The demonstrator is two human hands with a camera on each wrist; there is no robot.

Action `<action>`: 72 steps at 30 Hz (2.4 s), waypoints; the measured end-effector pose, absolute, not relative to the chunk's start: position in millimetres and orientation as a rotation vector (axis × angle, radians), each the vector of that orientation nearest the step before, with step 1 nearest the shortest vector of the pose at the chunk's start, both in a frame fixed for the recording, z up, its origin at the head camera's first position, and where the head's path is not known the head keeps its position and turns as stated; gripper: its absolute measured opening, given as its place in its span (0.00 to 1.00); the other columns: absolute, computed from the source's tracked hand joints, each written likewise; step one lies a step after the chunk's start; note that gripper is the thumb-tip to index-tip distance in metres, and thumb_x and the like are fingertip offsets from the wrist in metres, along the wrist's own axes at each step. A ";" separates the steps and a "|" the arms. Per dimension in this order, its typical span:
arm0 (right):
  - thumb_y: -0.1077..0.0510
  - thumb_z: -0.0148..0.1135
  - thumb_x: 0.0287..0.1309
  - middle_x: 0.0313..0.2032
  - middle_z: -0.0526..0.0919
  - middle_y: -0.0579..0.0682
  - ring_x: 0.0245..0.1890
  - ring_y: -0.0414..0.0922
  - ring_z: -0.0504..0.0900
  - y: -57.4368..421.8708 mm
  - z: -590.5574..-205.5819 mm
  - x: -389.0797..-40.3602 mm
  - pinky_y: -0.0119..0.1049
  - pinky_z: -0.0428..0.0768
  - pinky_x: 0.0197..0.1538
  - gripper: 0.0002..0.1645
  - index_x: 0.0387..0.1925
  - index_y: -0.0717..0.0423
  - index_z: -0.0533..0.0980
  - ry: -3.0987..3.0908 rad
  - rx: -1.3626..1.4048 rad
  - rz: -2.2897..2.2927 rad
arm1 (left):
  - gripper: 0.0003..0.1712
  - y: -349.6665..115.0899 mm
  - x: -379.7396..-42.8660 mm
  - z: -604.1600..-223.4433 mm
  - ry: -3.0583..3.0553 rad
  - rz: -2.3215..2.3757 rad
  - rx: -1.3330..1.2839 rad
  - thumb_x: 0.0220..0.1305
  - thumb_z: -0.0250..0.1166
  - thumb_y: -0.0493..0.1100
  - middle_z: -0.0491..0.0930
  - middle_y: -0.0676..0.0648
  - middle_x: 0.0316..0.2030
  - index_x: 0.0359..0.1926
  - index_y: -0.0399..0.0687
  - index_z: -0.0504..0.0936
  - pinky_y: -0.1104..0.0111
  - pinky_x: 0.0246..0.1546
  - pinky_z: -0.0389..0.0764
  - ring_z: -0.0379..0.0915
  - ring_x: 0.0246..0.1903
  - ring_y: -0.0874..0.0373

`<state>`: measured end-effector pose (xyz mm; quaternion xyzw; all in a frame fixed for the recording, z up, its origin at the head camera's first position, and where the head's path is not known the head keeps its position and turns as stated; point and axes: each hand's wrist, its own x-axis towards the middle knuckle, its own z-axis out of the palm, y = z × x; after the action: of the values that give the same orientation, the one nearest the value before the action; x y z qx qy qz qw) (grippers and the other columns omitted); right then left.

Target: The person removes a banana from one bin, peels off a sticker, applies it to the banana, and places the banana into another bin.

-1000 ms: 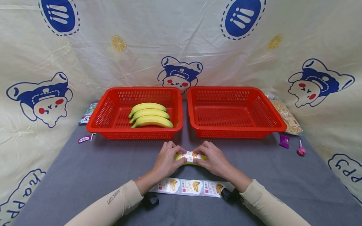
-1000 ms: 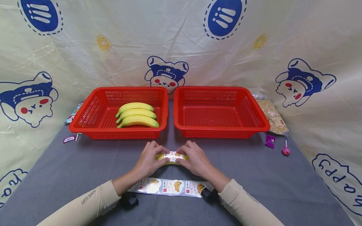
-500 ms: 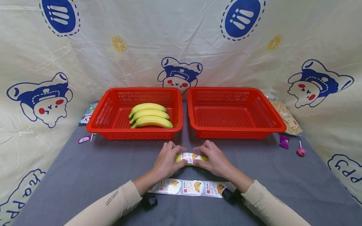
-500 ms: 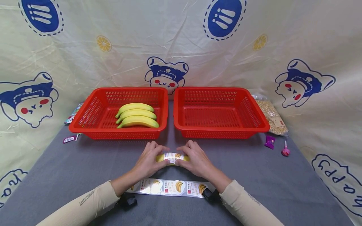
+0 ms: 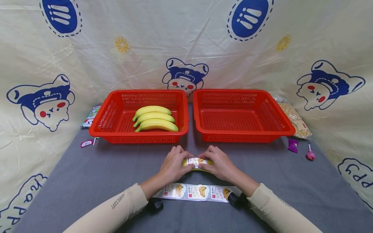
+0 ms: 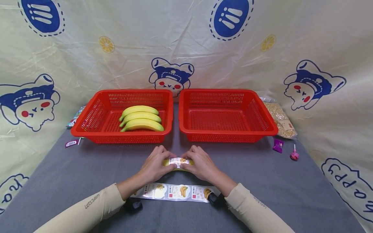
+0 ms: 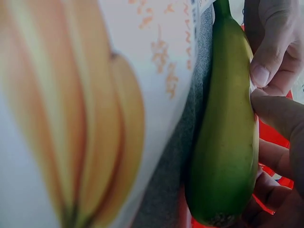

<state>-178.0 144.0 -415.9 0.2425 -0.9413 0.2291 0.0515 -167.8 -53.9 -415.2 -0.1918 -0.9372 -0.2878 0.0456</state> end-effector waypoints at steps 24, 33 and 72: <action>0.41 0.70 0.45 0.32 0.72 0.40 0.35 0.37 0.67 144.9 -415.7 -178.4 0.30 0.66 0.38 0.23 0.42 0.47 0.82 -2.884 0.838 0.557 | 0.30 -61.6 -166.2 -413.4 -2.923 -0.575 -0.721 0.50 0.70 0.57 0.73 0.50 0.39 0.54 0.52 0.81 0.70 0.37 0.64 0.62 0.39 0.59; 0.41 0.70 0.46 0.33 0.72 0.40 0.35 0.37 0.66 142.0 -415.2 -178.1 0.31 0.66 0.38 0.23 0.42 0.48 0.82 -2.912 0.830 0.528 | 0.27 -62.3 -165.4 -413.0 -2.935 -0.677 -0.714 0.50 0.71 0.53 0.72 0.50 0.39 0.52 0.50 0.82 0.71 0.36 0.65 0.62 0.39 0.58; 0.41 0.66 0.51 0.33 0.76 0.43 0.33 0.37 0.69 152.1 -416.8 -175.0 0.31 0.65 0.35 0.27 0.50 0.51 0.81 -2.923 0.880 0.505 | 0.26 -63.5 -162.1 -415.5 -2.887 -0.606 -0.744 0.52 0.69 0.55 0.74 0.50 0.39 0.51 0.51 0.82 0.68 0.37 0.69 0.64 0.39 0.58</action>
<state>-175.0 152.1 -416.8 0.2843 -0.9444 0.1632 0.0237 -162.1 -63.5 -415.5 -0.2442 -0.9478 -0.1990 0.0495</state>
